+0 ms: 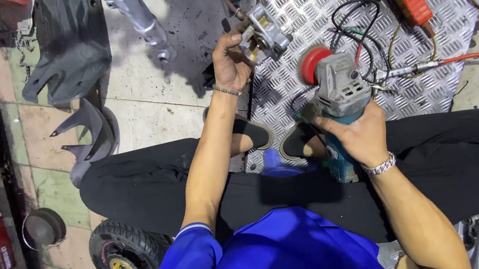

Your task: Grinding a metal motorcycle part using an angle grinder

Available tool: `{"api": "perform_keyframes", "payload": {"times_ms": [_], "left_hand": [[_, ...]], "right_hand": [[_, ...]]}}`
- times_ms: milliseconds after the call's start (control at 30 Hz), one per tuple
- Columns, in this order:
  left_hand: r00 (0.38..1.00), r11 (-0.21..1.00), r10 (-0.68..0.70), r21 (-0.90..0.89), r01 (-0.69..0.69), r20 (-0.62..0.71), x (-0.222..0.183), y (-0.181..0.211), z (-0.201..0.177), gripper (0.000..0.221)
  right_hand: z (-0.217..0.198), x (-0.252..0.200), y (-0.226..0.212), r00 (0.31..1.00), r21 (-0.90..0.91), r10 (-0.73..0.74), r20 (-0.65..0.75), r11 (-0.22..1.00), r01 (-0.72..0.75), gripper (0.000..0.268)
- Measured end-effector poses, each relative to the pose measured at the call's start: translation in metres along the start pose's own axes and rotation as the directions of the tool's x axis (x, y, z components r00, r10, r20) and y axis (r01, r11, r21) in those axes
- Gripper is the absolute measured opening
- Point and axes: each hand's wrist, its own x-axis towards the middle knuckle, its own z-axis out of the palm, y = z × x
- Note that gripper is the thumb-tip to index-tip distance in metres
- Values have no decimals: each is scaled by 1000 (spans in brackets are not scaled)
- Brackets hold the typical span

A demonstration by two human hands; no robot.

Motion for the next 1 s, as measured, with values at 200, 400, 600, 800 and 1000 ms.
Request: {"api": "perform_keyframes", "payload": {"times_ms": [200, 400, 600, 800, 1000], "left_hand": [[998, 989, 38, 140, -44, 43, -8, 3, -5, 43], [984, 914, 164, 366, -177, 66, -23, 13, -4, 39], [920, 562, 371, 759, -330, 125, -30, 26, -2, 34], [899, 498, 416, 792, -354, 140, -34, 32, -6, 19], [931, 512, 324, 796, -323, 169, -36, 43, -4, 13]], "right_hand": [[3, -1, -3, 999, 56, -37, 11, 998, 36, 50], [12, 0, 4, 993, 116, -103, 56, 989, 96, 55], [21, 2, -5, 988, 123, -111, 104, 988, 98, 52], [38, 12, -17, 973, 13, -65, 222, 998, 63, 62], [42, 16, -35, 975, 13, -32, 220, 999, 30, 53]]}}
